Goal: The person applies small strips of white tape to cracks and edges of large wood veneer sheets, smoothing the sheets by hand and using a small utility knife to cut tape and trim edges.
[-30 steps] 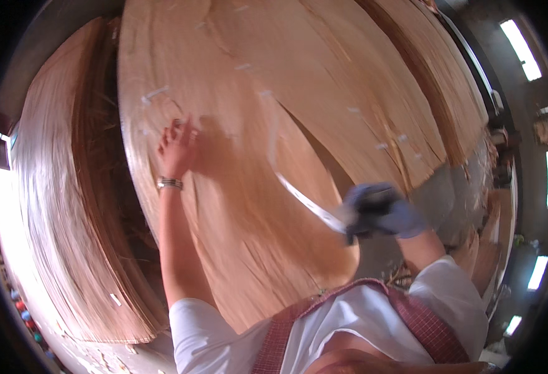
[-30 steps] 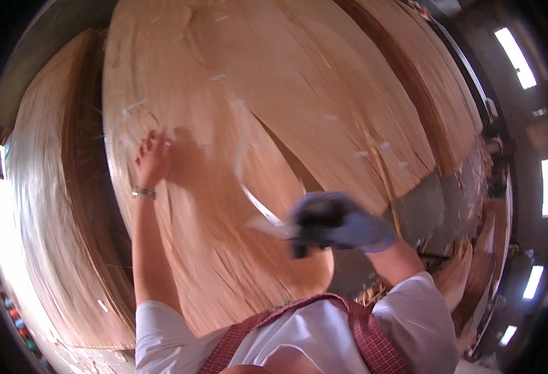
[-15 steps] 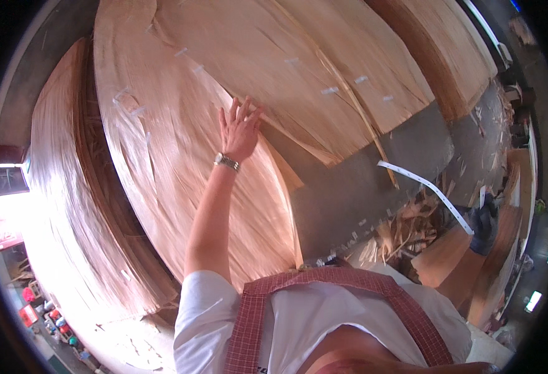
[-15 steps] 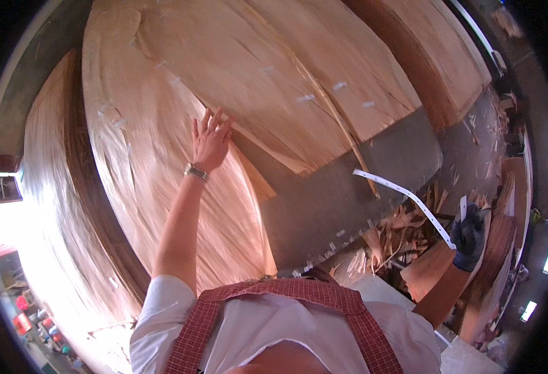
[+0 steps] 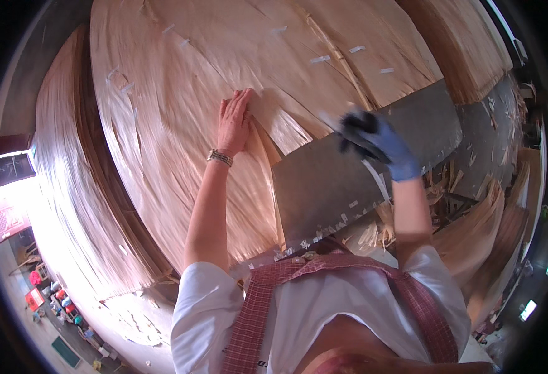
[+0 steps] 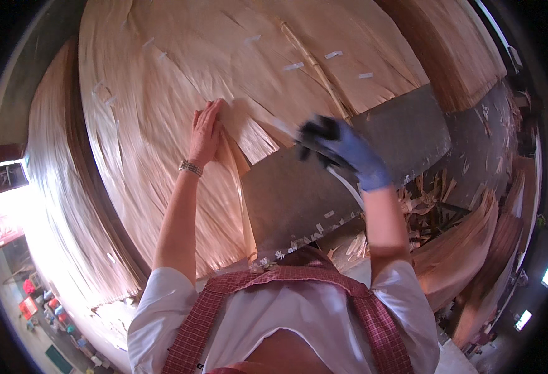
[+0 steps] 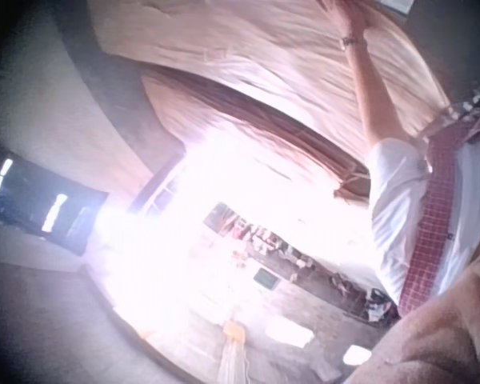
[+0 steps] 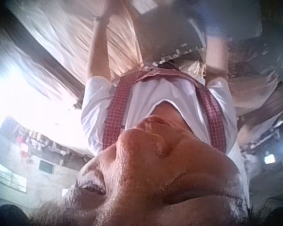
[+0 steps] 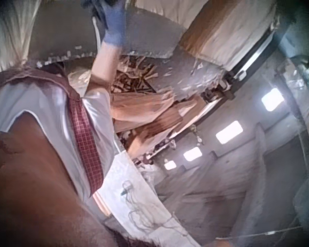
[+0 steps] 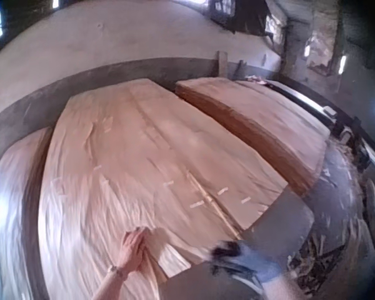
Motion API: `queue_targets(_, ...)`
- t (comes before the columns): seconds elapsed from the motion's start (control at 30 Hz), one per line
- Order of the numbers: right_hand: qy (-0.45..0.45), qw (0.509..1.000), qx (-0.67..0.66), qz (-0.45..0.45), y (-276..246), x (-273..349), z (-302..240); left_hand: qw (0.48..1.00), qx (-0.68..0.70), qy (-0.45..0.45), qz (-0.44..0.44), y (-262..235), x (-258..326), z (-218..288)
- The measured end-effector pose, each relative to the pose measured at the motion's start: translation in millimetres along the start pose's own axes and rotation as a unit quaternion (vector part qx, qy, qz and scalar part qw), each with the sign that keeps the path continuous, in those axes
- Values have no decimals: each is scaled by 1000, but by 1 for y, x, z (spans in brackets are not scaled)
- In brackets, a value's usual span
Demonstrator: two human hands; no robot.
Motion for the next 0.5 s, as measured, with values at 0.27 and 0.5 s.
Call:
queue_targets(0.27,27,991,74,-110,101,-125,30,987,105,-74,98,6,44,18)
queue_targets(0.5,85,986,101,-102,95,-140,85,972,-1,-155,177,1,91,54)
Point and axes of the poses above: each hand's wrist, its own x-axis away from the middle knuckle, its own y-axis out of the palm, z = x × y, the point moved 5 cm from there along -x, towards the middle knuckle, and after that the axes turned 11 degrees about z, right-handed, at the moved point
